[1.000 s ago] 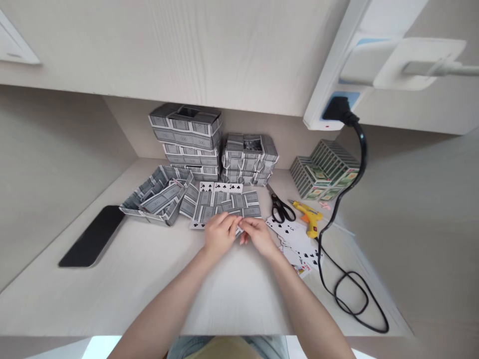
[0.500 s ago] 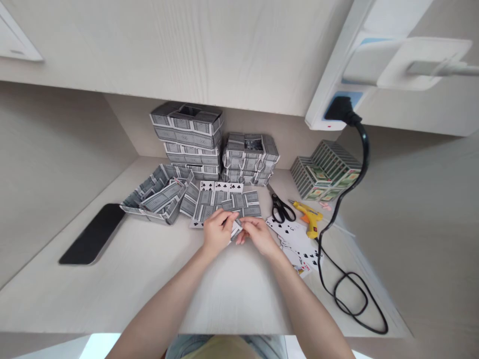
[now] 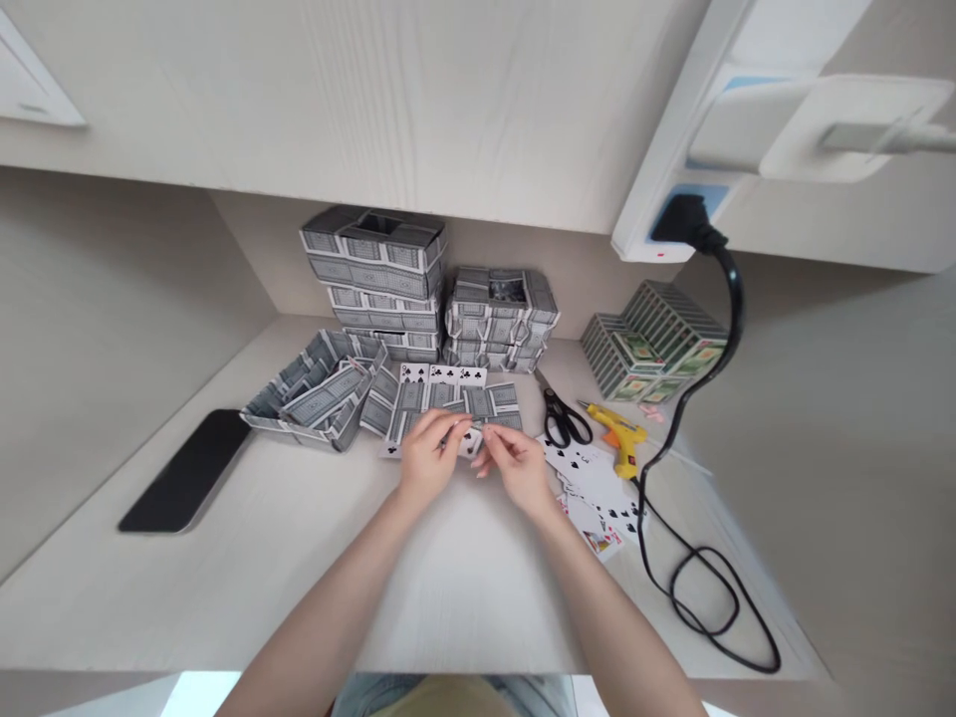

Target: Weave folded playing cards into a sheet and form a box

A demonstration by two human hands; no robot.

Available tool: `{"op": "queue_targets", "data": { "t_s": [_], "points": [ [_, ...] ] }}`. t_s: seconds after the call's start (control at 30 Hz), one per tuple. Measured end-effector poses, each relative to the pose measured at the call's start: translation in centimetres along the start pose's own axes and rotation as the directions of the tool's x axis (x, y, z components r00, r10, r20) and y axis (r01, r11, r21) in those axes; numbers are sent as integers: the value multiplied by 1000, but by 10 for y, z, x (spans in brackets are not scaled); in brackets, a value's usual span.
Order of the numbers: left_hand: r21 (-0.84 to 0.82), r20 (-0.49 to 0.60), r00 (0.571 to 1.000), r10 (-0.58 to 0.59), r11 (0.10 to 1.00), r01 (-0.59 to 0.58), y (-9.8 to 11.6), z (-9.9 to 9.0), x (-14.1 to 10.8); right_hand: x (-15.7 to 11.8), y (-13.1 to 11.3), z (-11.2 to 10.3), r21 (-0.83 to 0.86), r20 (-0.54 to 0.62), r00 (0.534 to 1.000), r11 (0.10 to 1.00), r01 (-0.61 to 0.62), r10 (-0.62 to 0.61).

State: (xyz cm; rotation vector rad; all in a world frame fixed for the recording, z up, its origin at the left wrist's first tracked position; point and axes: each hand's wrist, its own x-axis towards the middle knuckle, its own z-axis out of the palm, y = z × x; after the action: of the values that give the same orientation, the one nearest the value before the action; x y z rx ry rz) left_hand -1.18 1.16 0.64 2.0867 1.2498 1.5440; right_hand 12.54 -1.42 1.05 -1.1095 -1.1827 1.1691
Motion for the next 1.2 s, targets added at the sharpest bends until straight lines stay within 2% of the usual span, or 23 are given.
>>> {"op": "queue_targets", "data": {
  "t_s": [0.1, 0.17, 0.37, 0.5, 0.73, 0.87, 0.93, 1.03, 1.1, 1.2],
  "points": [
    [32, 15, 998, 67, 997, -68, -1, 2, -2, 1, 4, -5, -106, -105, 987, 988, 113, -125],
    [84, 15, 998, 67, 994, -68, -2, 4, -5, 1, 7, -6, -148, -136, 976, 977, 151, -171],
    [141, 122, 992, -26, 990, 8, -3, 10, -11, 2, 12, -5, -272, -158, 974, 956, 113, -160],
    [94, 170, 980, -100, 992, 85, 0, 12, -11, 4, 10, -8, -307, -141, 966, 937, 165, -216],
    [49, 177, 969, -175, 984, 168, 3, 5, -9, 6, 7, -13, -105, -52, 994, 991, 87, -93],
    [-93, 197, 950, -243, 960, 265, 6, 2, -7, 6, 4, -14, 144, 61, 994, 985, -98, 90],
    [-246, 235, 916, -326, 891, 380, 9, 4, -6, 6, 3, -14, 243, 129, 978, 951, -191, 163],
    [-428, 330, 839, -432, 724, 541, 11, 8, -3, 5, 1, -12, 324, 195, 956, 905, -275, 221],
    [-455, 351, 804, -480, 663, 594, 11, 9, -1, 6, 1, -11, 349, 184, 957, 896, -276, 223],
    [-454, 323, 789, -522, 646, 613, 10, 7, 3, 7, 3, -8, 338, 87, 980, 920, -196, 177]
  ]
}}
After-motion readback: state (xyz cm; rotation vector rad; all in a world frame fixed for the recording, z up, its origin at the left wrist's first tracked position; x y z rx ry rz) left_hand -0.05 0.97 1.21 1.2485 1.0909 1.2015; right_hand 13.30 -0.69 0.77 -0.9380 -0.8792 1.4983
